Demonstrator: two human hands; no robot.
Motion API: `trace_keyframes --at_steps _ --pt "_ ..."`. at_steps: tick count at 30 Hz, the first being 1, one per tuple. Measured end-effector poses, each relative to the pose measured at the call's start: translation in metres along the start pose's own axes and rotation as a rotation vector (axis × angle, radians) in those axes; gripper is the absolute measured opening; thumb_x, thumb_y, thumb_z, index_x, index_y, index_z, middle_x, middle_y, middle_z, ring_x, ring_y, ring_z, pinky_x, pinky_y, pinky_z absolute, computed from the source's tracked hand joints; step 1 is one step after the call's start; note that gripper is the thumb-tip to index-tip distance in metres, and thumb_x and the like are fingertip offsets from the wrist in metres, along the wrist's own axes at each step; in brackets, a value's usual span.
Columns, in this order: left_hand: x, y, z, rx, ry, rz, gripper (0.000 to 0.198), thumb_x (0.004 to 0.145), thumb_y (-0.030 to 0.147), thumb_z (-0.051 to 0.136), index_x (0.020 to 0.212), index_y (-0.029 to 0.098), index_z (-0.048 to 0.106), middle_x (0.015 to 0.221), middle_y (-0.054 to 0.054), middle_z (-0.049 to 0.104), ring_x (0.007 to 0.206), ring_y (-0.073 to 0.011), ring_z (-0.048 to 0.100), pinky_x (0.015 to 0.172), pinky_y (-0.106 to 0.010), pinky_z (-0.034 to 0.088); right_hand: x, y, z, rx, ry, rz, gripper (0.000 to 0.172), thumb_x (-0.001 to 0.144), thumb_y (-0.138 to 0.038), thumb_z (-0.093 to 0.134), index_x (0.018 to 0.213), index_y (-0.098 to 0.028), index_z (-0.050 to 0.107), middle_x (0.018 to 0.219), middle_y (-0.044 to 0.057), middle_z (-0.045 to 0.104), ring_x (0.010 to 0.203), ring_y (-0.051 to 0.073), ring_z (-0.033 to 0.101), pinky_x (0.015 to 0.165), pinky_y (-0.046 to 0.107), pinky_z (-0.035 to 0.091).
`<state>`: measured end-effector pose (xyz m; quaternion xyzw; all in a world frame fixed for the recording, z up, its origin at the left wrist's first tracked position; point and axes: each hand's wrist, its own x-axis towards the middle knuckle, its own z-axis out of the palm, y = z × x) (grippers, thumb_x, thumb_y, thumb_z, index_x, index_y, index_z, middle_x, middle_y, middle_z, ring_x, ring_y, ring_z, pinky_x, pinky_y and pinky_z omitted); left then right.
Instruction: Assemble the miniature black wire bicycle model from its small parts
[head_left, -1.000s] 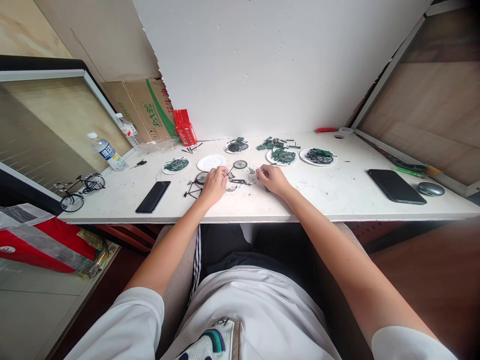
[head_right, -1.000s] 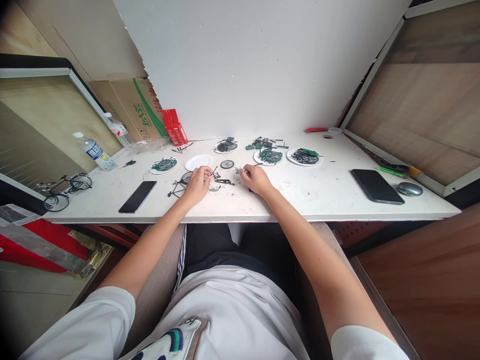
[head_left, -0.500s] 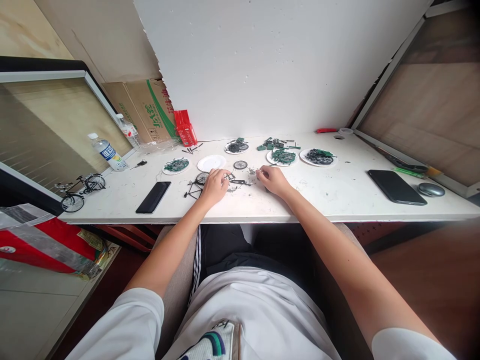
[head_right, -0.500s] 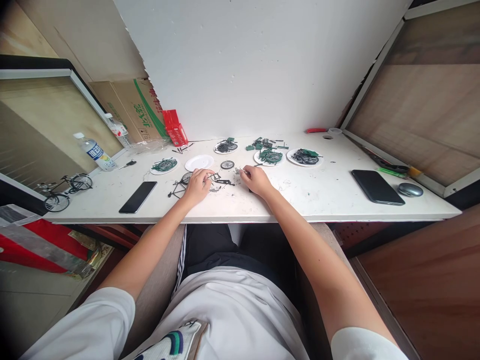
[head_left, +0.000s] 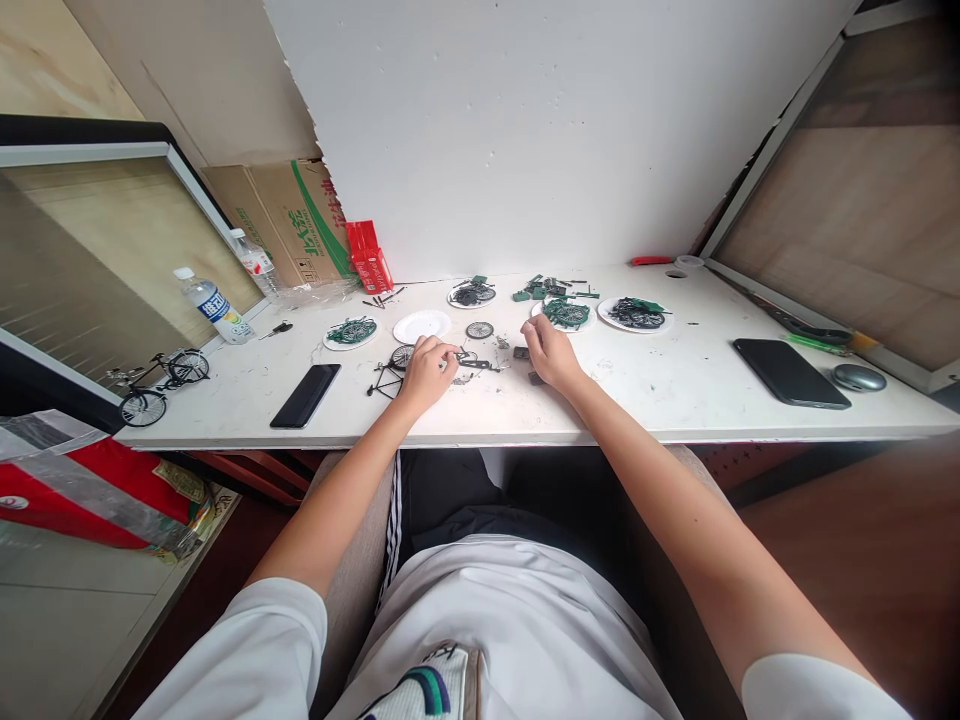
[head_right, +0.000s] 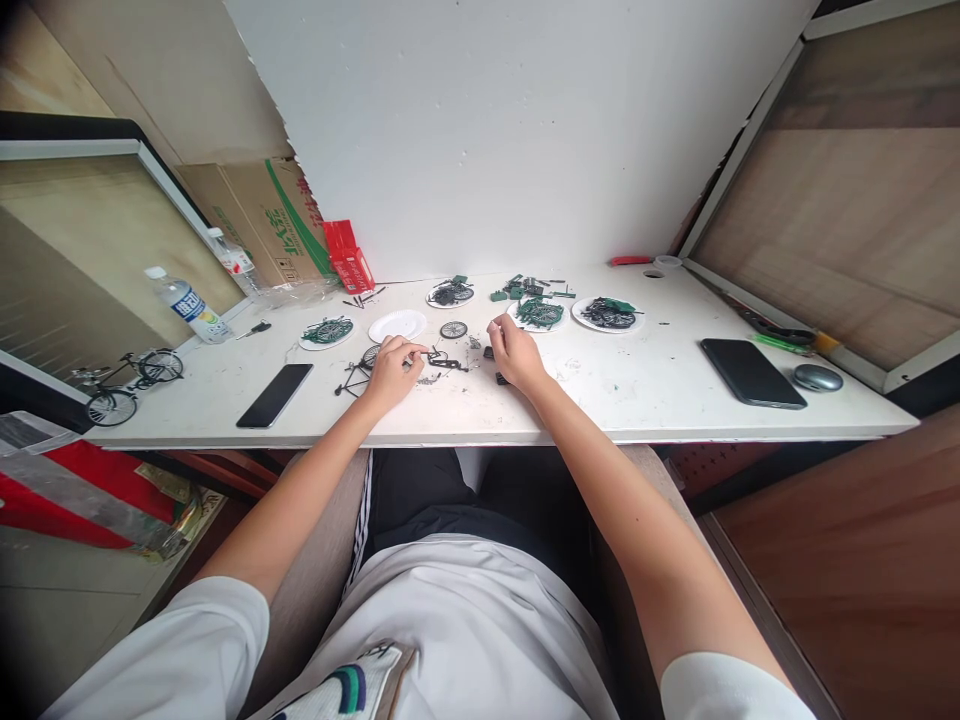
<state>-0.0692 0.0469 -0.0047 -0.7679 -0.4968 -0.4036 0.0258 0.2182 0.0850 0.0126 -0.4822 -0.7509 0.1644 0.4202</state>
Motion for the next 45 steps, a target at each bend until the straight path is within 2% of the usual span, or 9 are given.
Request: trace_keyframes --at_steps 8,15,19,25,32,35,38,42,45 --pt "0.001 0.001 -0.001 -0.016 0.036 0.051 0.024 0.105 0.020 0.059 0.116 0.023 0.080 0.099 -0.008 0.071 0.104 -0.0282 0.064 0.101 -0.047 0.055 0.003 0.004 0.001 -0.135 0.024 0.073 0.030 0.107 -0.042 0.046 0.089 -0.023 0.062 0.089 0.010 0.073 0.078 0.026 0.060 0.069 0.037 0.038" --pt "0.001 0.000 0.001 -0.024 0.033 0.068 0.020 0.104 0.018 0.061 0.110 0.023 0.079 0.099 -0.008 0.071 0.103 -0.0272 0.065 0.097 -0.045 0.056 0.005 0.007 -0.002 -0.269 0.145 0.187 0.029 0.105 -0.036 0.047 0.082 -0.024 0.059 0.099 0.013 0.071 0.095 0.028 0.062 0.074 0.037 0.043" --pt "0.000 -0.001 0.002 -0.033 0.044 0.087 0.019 0.103 0.018 0.061 0.108 0.023 0.079 0.098 -0.007 0.071 0.103 -0.0270 0.065 0.095 -0.044 0.056 0.006 0.010 -0.002 -0.319 0.101 0.284 0.025 0.105 -0.032 0.050 0.088 -0.022 0.065 0.113 0.016 0.074 0.114 0.033 0.063 0.082 0.040 0.050" --pt "0.000 -0.002 0.003 -0.052 0.043 0.079 0.019 0.103 0.019 0.061 0.106 0.023 0.079 0.097 -0.007 0.070 0.103 -0.0270 0.066 0.094 -0.043 0.057 0.004 0.009 -0.004 -0.415 -0.007 0.366 0.025 0.102 -0.022 0.055 0.119 -0.018 0.073 0.131 0.018 0.074 0.130 0.035 0.062 0.092 0.042 0.055" --pt "0.000 -0.001 0.003 -0.095 0.008 0.056 0.019 0.103 0.019 0.062 0.106 0.023 0.080 0.096 -0.008 0.070 0.105 -0.0269 0.066 0.092 -0.042 0.059 0.002 0.005 -0.007 -0.360 0.004 0.357 0.020 0.101 -0.019 0.055 0.113 -0.021 0.071 0.126 0.016 0.075 0.120 0.034 0.066 0.085 0.041 0.054" --pt "-0.001 -0.002 0.003 -0.095 0.013 0.054 0.019 0.103 0.019 0.061 0.106 0.024 0.080 0.097 -0.007 0.070 0.105 -0.0266 0.066 0.092 -0.042 0.059 0.002 0.000 -0.007 -0.279 0.099 0.247 0.024 0.101 -0.021 0.054 0.118 -0.020 0.070 0.116 0.015 0.075 0.113 0.032 0.067 0.080 0.039 0.052" --pt "0.000 -0.001 0.003 -0.092 0.016 0.053 0.020 0.103 0.019 0.060 0.107 0.024 0.079 0.099 -0.008 0.070 0.105 -0.0266 0.067 0.092 -0.042 0.059 0.000 -0.008 -0.006 -0.216 0.088 0.026 0.024 0.104 -0.024 0.053 0.115 -0.020 0.073 0.106 0.013 0.074 0.105 0.029 0.067 0.077 0.037 0.049" --pt "0.000 0.000 0.001 -0.088 0.007 0.039 0.020 0.104 0.019 0.060 0.108 0.023 0.079 0.100 -0.008 0.070 0.105 -0.0262 0.068 0.094 -0.042 0.059 -0.008 -0.022 0.006 -0.148 -0.148 -0.199 0.022 0.106 -0.032 0.060 0.110 -0.021 0.079 0.103 0.010 0.075 0.094 0.025 0.067 0.073 0.035 0.047" --pt "0.000 0.002 -0.001 -0.085 0.008 0.038 0.021 0.104 0.019 0.059 0.108 0.023 0.079 0.100 -0.008 0.070 0.105 -0.0261 0.068 0.094 -0.042 0.060 -0.015 -0.030 0.019 -0.115 -0.280 -0.303 0.018 0.105 -0.030 0.066 0.108 -0.021 0.081 0.104 0.009 0.076 0.101 0.025 0.068 0.079 0.034 0.049"
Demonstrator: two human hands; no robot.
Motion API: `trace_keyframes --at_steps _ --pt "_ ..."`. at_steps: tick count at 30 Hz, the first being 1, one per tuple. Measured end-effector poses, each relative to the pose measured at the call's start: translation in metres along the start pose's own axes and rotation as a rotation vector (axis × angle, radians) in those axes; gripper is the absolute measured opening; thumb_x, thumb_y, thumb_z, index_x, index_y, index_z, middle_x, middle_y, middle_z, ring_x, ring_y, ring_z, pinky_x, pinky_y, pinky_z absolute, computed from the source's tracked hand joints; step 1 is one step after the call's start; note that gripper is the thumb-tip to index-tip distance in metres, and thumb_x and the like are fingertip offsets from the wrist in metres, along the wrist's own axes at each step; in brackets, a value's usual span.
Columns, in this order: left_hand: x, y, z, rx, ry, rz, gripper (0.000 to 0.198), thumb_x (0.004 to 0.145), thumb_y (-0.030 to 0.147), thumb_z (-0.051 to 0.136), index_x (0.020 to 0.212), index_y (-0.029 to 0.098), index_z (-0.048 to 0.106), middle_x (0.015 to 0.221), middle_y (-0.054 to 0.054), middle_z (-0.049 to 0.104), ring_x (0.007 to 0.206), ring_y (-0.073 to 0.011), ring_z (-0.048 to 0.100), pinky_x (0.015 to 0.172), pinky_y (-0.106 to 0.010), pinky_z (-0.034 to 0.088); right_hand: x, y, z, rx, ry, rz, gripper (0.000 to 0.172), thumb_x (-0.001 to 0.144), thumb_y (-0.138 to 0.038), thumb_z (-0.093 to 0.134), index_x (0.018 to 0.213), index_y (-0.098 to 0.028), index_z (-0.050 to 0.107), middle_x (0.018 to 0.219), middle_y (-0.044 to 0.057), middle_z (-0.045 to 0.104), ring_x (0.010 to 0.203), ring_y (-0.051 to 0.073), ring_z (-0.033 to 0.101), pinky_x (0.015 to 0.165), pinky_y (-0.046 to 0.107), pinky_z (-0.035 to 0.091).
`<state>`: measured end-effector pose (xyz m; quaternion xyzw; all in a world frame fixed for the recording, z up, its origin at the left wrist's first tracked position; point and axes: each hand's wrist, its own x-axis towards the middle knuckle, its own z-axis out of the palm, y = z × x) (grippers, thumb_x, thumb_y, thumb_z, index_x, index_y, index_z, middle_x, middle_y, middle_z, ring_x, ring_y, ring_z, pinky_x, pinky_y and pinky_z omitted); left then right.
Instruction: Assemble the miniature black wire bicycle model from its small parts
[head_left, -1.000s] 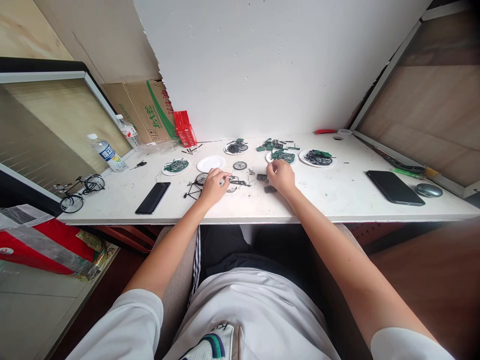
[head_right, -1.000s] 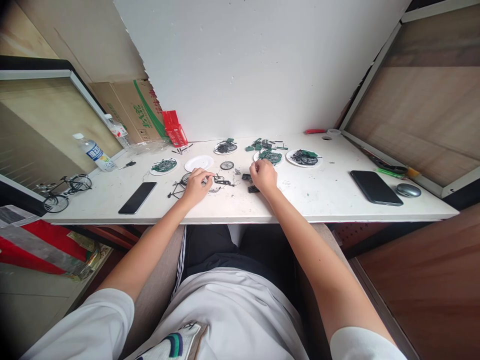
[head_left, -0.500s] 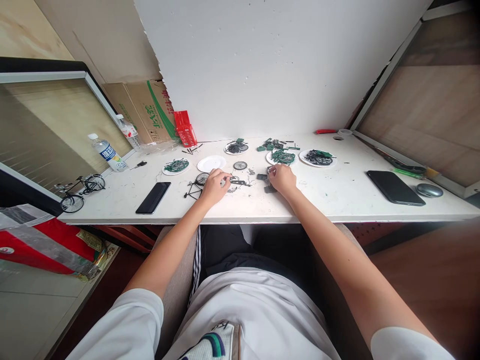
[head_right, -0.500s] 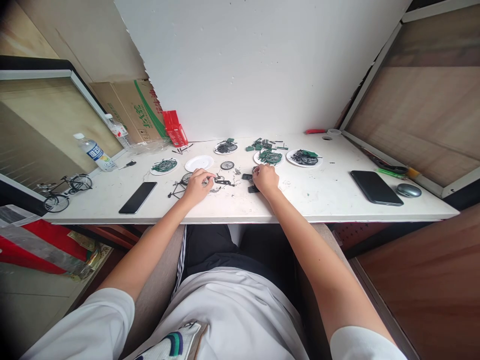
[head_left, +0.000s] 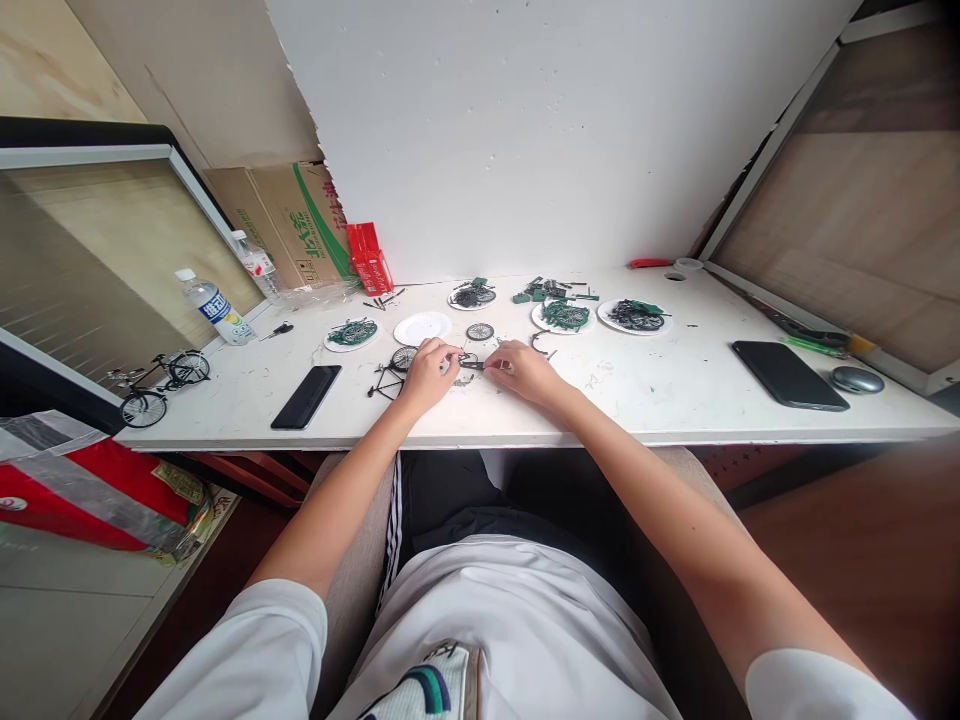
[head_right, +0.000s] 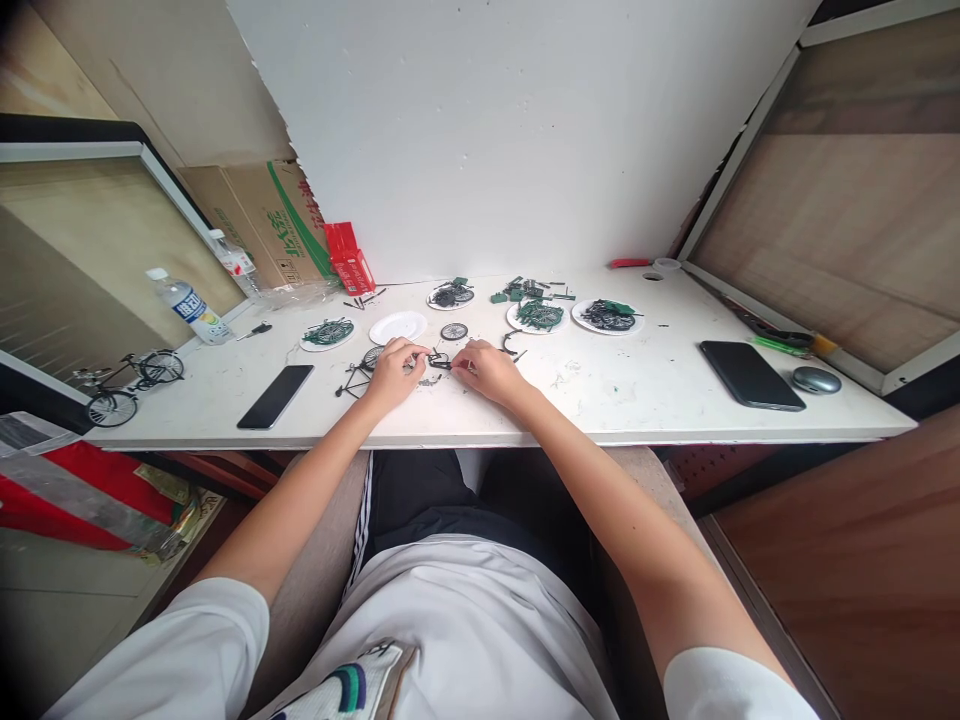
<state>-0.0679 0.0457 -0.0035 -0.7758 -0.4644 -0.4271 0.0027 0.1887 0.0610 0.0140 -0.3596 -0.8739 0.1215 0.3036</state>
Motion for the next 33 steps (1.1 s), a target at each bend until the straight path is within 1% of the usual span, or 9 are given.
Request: trace_keyframes --at_steps 2,5,8,14,19,28,33 --pt "0.000 0.001 0.000 0.002 -0.003 -0.005 0.021 0.104 0.019 0.059 0.108 0.023 0.079 0.100 -0.008 0.070 0.105 -0.0263 0.068 0.094 -0.042 0.060 -0.001 -0.003 0.006 -0.028 -0.033 -0.030 0.018 0.106 -0.028 0.066 0.109 -0.022 0.082 0.108 0.010 0.076 0.104 0.025 0.069 0.080 0.034 0.050" --pt "0.000 0.002 0.000 -0.001 -0.013 -0.015 0.021 0.103 0.019 0.060 0.108 0.024 0.079 0.101 -0.008 0.070 0.107 -0.0267 0.068 0.094 -0.042 0.061 -0.002 -0.003 0.011 -0.064 -0.033 -0.041 0.019 0.108 -0.028 0.065 0.110 -0.023 0.083 0.110 0.011 0.076 0.106 0.026 0.068 0.079 0.034 0.050" --pt "0.000 0.002 0.000 -0.006 -0.017 -0.018 0.021 0.103 0.019 0.060 0.108 0.024 0.079 0.100 -0.008 0.070 0.108 -0.0267 0.067 0.094 -0.042 0.061 -0.002 -0.004 0.011 -0.082 -0.033 -0.050 0.019 0.109 -0.028 0.065 0.112 -0.023 0.084 0.109 0.011 0.075 0.108 0.026 0.068 0.078 0.033 0.050" --pt "0.000 0.002 0.000 -0.015 -0.025 -0.024 0.020 0.104 0.019 0.060 0.109 0.023 0.079 0.101 -0.008 0.070 0.110 -0.0271 0.067 0.095 -0.043 0.061 -0.001 -0.011 0.010 -0.132 -0.108 -0.066 0.024 0.111 -0.027 0.061 0.112 -0.023 0.085 0.105 0.012 0.074 0.105 0.026 0.065 0.072 0.030 0.047" --pt "0.000 0.001 0.001 -0.010 -0.035 -0.010 0.020 0.103 0.019 0.061 0.109 0.023 0.079 0.100 -0.008 0.071 0.108 -0.0268 0.067 0.094 -0.042 0.061 -0.001 -0.010 0.012 -0.132 -0.091 -0.047 0.022 0.111 -0.024 0.061 0.111 -0.022 0.083 0.109 0.012 0.075 0.108 0.026 0.067 0.071 0.030 0.047" --pt "0.000 0.001 0.001 -0.020 -0.057 -0.011 0.020 0.102 0.018 0.061 0.107 0.023 0.079 0.101 -0.008 0.072 0.108 -0.0265 0.069 0.093 -0.042 0.061 -0.001 -0.001 0.015 -0.060 -0.047 -0.020 0.016 0.107 -0.029 0.069 0.106 -0.022 0.084 0.106 0.011 0.077 0.105 0.027 0.070 0.081 0.034 0.053" --pt "0.000 0.001 0.002 -0.026 -0.064 -0.015 0.020 0.101 0.016 0.061 0.106 0.024 0.079 0.102 -0.008 0.073 0.105 -0.0260 0.069 0.092 -0.042 0.060 -0.001 -0.003 0.014 -0.058 -0.042 0.028 0.016 0.106 -0.029 0.069 0.103 -0.021 0.082 0.106 0.011 0.077 0.102 0.026 0.070 0.081 0.034 0.052"
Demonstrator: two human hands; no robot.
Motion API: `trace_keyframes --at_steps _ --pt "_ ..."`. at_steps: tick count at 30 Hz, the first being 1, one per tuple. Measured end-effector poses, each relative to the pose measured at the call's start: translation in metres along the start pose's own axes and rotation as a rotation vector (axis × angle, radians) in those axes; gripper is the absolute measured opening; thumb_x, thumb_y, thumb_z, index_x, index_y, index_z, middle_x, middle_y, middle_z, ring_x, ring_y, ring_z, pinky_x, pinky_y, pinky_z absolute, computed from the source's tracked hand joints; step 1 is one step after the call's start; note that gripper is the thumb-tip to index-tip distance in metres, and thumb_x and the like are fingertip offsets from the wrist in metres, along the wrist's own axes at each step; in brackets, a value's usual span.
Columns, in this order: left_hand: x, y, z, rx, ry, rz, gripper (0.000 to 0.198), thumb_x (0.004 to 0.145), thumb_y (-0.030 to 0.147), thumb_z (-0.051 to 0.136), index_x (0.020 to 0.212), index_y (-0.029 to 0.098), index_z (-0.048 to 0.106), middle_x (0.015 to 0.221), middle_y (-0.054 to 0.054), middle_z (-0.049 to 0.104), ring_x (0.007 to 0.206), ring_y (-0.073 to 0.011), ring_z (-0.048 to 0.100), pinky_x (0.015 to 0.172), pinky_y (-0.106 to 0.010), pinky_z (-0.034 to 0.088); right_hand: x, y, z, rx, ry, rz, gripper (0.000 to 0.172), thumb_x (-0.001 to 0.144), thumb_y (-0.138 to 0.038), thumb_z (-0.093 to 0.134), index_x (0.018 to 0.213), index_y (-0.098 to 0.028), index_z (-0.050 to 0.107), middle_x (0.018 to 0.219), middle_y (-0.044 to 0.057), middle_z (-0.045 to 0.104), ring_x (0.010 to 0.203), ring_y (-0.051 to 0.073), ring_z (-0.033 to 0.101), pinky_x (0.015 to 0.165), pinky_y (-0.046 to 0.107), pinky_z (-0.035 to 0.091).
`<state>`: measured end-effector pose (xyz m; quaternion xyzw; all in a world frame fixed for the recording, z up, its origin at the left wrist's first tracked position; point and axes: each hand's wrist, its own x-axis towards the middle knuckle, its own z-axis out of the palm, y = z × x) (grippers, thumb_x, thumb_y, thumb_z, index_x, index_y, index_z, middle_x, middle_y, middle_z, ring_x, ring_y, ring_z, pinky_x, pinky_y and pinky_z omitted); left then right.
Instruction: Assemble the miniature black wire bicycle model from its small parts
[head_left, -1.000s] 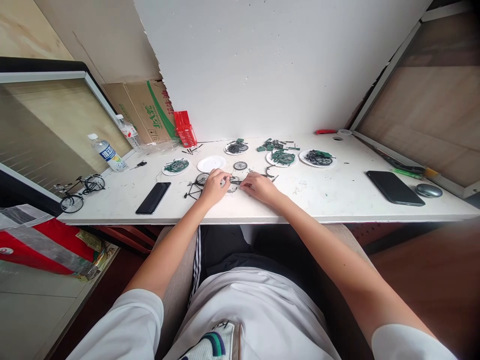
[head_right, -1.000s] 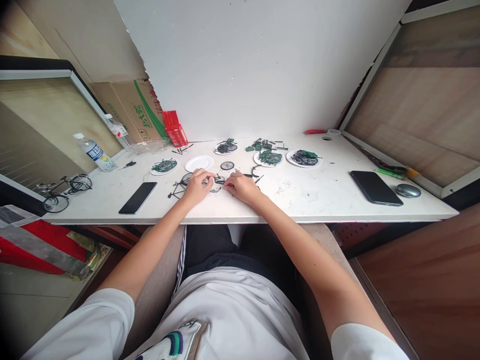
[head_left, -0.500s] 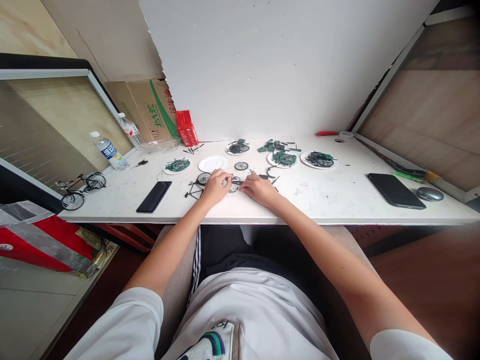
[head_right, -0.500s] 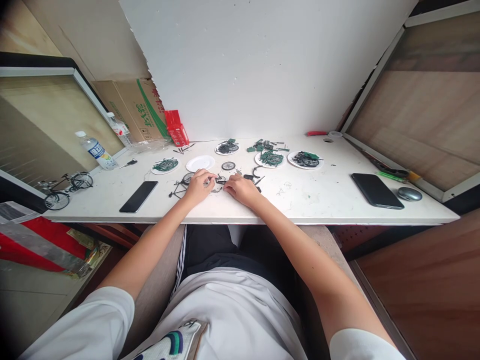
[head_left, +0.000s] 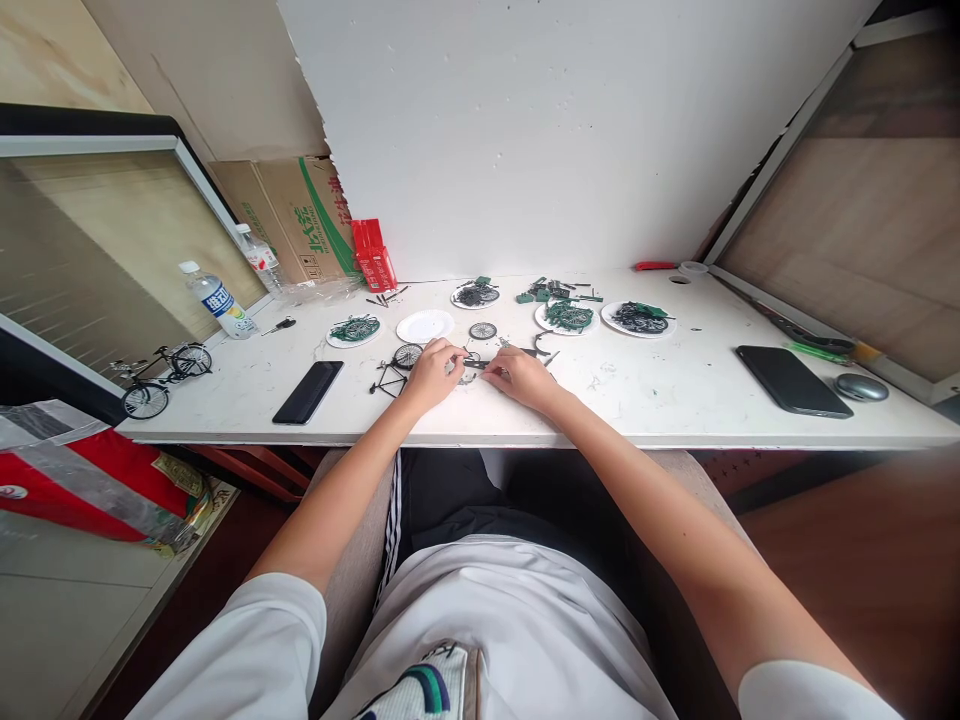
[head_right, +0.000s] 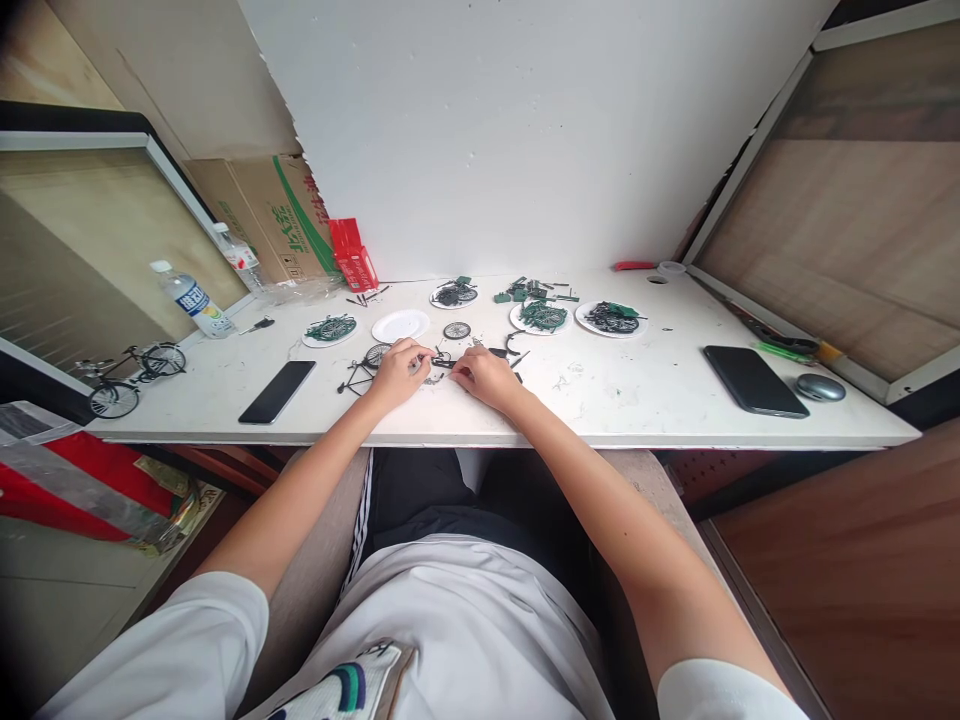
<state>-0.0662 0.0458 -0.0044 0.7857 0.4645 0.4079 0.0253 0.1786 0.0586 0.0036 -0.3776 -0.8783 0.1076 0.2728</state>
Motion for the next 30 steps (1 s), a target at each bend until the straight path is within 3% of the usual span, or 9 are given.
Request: trace_keyframes --at_steps 30 --pt "-0.0009 0.0019 -0.0011 -0.006 -0.069 0.000 0.019 0.099 0.016 0.063 0.104 0.022 0.080 0.100 -0.008 0.073 0.093 -0.0235 0.069 0.089 -0.040 0.059 0.0007 -0.0013 -0.0013 0.006 -0.055 0.061 0.013 0.107 -0.024 0.066 0.108 -0.021 0.079 0.113 0.010 0.079 0.096 0.023 0.072 0.079 0.030 0.047"
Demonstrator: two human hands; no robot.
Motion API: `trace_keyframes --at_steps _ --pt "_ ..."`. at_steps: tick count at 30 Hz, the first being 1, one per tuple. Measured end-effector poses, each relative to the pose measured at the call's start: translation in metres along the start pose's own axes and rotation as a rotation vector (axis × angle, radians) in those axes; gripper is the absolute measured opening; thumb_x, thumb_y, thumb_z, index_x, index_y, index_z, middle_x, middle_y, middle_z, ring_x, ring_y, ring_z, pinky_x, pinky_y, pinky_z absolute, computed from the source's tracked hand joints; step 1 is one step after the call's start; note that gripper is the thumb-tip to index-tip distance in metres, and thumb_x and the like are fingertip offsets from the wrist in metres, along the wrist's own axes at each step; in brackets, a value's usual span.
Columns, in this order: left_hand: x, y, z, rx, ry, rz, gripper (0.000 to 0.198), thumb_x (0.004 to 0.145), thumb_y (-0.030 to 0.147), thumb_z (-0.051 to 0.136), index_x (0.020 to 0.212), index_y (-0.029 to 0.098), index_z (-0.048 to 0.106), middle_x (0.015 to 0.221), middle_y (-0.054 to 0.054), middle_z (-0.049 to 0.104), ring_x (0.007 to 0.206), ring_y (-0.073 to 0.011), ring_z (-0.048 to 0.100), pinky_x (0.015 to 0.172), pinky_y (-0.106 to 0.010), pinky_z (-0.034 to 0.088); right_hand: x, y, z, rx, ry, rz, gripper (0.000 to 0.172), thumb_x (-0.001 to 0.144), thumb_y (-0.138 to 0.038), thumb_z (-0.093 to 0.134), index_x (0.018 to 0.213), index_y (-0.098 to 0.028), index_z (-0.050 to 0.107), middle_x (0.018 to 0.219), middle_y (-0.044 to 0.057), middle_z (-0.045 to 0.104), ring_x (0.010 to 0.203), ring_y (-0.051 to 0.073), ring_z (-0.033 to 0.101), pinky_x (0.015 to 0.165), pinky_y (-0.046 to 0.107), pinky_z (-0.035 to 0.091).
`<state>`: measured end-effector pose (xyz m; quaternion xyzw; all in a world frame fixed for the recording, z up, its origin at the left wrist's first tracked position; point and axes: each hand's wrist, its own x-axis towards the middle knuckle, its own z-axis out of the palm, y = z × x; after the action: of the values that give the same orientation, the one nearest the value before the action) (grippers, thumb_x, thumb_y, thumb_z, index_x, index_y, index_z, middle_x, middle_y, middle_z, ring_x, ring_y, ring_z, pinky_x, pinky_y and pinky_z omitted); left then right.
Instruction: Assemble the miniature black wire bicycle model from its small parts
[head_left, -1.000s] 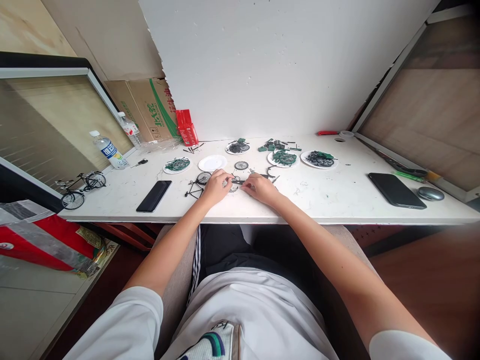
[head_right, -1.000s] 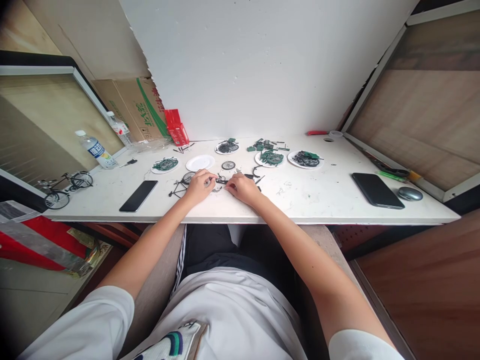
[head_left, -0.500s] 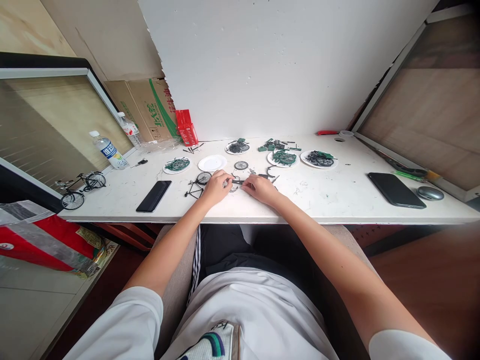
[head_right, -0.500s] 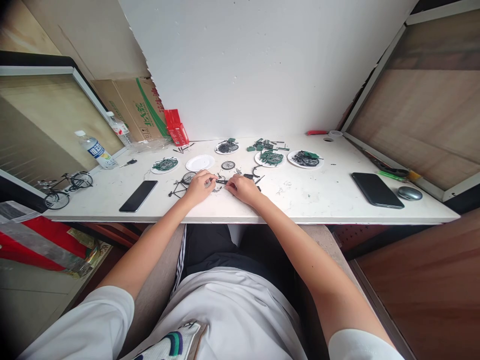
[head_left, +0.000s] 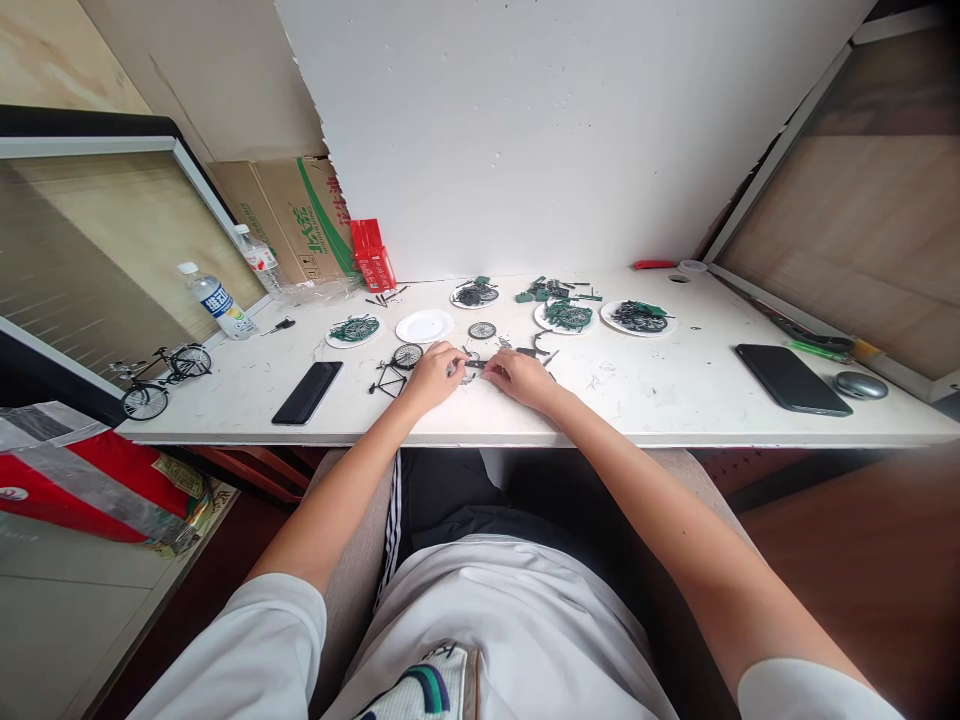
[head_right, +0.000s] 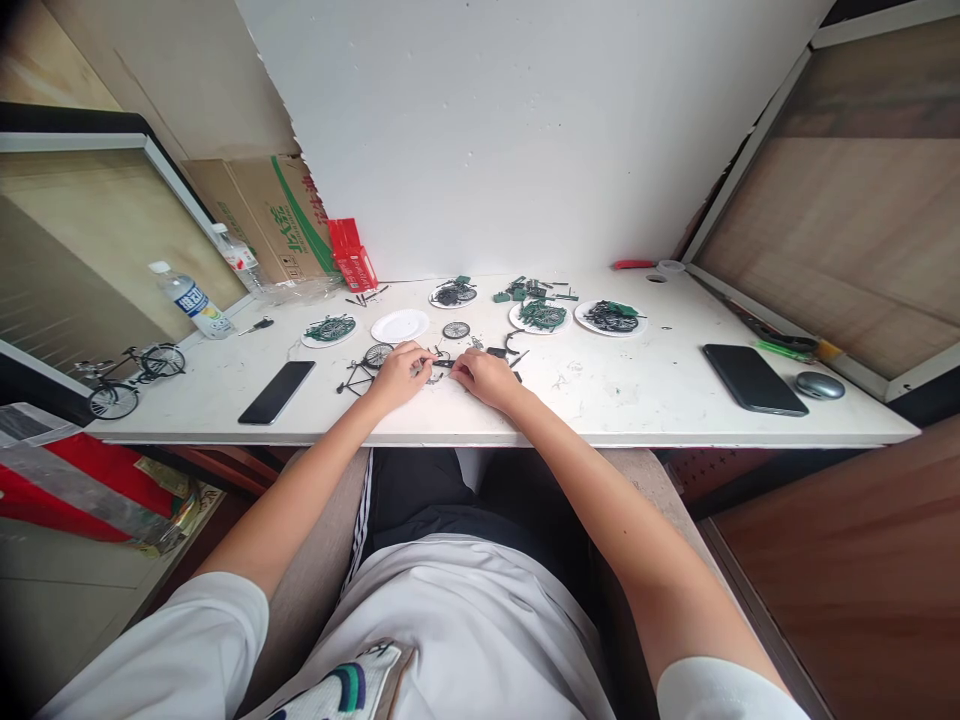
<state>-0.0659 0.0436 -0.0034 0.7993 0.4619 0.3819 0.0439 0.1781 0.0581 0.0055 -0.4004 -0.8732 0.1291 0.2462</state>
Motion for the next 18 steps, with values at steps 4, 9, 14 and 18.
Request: trace_keyframes --at_steps 4,9,14,18 --pt "-0.0002 -0.0003 0.0007 0.002 -0.005 -0.002 0.019 0.099 0.016 0.062 0.103 0.021 0.080 0.099 -0.008 0.072 0.093 -0.0243 0.068 0.089 -0.041 0.059 -0.0002 -0.0011 -0.0008 -0.001 -0.005 0.003 0.012 0.107 -0.023 0.066 0.108 -0.020 0.078 0.113 0.010 0.079 0.095 0.022 0.072 0.079 0.030 0.047" --pt "-0.0004 0.0017 -0.0008 -0.006 -0.037 -0.024 0.019 0.099 0.016 0.062 0.104 0.021 0.080 0.102 -0.008 0.073 0.094 -0.0239 0.068 0.093 -0.041 0.058 0.0000 -0.0005 -0.0007 -0.010 -0.010 0.004 0.012 0.107 -0.025 0.067 0.109 -0.020 0.078 0.113 0.010 0.079 0.095 0.022 0.072 0.078 0.029 0.047" --pt "-0.0006 0.0040 -0.0020 -0.002 -0.056 -0.051 0.020 0.099 0.015 0.061 0.104 0.021 0.079 0.106 -0.008 0.074 0.098 -0.0238 0.069 0.096 -0.040 0.058 0.0003 0.0010 0.0010 -0.017 -0.007 0.000 0.012 0.108 -0.026 0.067 0.109 -0.020 0.077 0.112 0.010 0.079 0.094 0.021 0.072 0.078 0.028 0.046" --pt "-0.0007 0.0038 -0.0021 -0.006 -0.070 -0.053 0.020 0.100 0.016 0.061 0.105 0.021 0.079 0.106 -0.008 0.074 0.099 -0.0241 0.069 0.098 -0.040 0.058 0.0004 0.0020 0.0029 -0.015 0.005 -0.004 0.011 0.107 -0.024 0.067 0.109 -0.020 0.078 0.112 0.010 0.079 0.096 0.022 0.072 0.079 0.029 0.046"
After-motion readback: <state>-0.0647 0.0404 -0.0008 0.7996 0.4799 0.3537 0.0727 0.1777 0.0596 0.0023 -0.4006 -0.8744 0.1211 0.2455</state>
